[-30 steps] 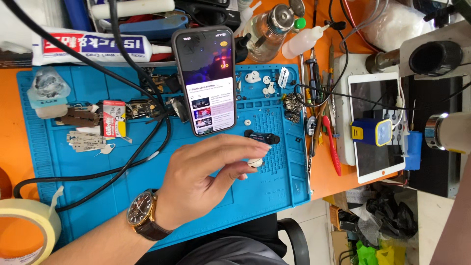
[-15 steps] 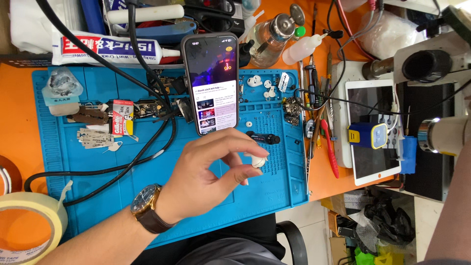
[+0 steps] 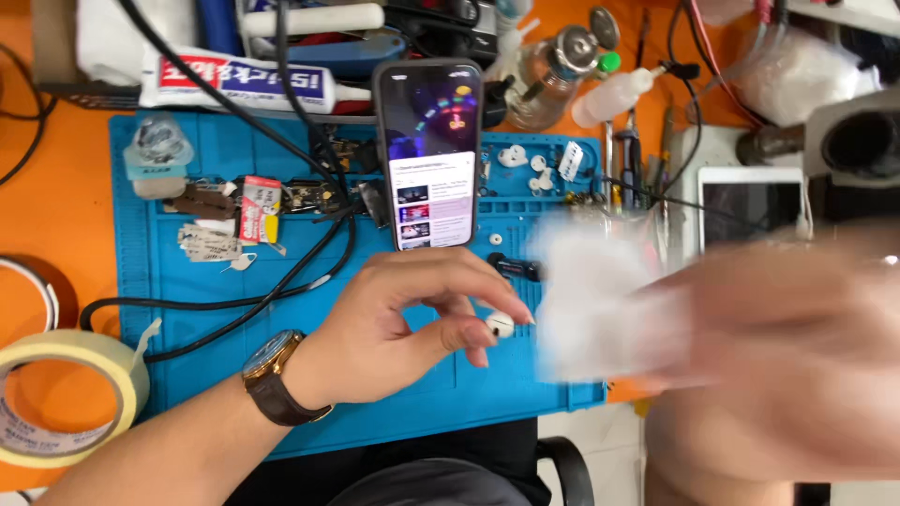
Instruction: The person cleans a white wireless earbud by hand, using a small white cloth to wipe the exterior and the mesh area. The person repeatedly turns the earbud to access different sides and continues wiping until the task is complete.
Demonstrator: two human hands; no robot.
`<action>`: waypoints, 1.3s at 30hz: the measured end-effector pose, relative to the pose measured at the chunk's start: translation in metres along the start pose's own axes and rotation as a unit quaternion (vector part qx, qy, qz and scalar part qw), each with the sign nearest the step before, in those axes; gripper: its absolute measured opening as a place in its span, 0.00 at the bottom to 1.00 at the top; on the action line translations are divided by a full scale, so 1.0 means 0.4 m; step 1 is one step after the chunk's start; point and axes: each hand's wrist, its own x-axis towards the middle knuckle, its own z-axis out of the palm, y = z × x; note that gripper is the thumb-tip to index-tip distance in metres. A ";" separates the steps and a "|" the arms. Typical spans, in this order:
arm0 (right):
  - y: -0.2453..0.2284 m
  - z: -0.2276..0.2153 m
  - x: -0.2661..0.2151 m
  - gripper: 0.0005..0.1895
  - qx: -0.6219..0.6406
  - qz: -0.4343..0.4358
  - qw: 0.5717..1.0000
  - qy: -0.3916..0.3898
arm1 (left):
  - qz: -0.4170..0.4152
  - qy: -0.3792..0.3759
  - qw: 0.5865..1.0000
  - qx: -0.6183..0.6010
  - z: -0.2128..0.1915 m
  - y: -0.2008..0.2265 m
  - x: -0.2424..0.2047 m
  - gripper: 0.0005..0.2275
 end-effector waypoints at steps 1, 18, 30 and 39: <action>-0.040 0.113 0.038 0.15 -0.007 -0.013 1.000 -0.009 | -0.006 -0.017 0.999 -0.029 0.001 -0.001 0.002 0.07; -0.047 0.336 -0.160 0.11 -0.022 -0.011 0.990 0.139 | -0.058 -0.030 0.991 -0.118 0.046 0.003 -0.014 0.11; -0.092 0.330 -0.150 0.14 -0.085 0.028 0.991 0.096 | -0.074 -0.049 0.991 -0.097 0.050 0.005 -0.018 0.11; -0.062 0.384 -0.164 0.14 -0.131 -0.010 0.977 0.165 | -0.060 -0.035 0.997 -0.032 0.055 0.007 -0.024 0.09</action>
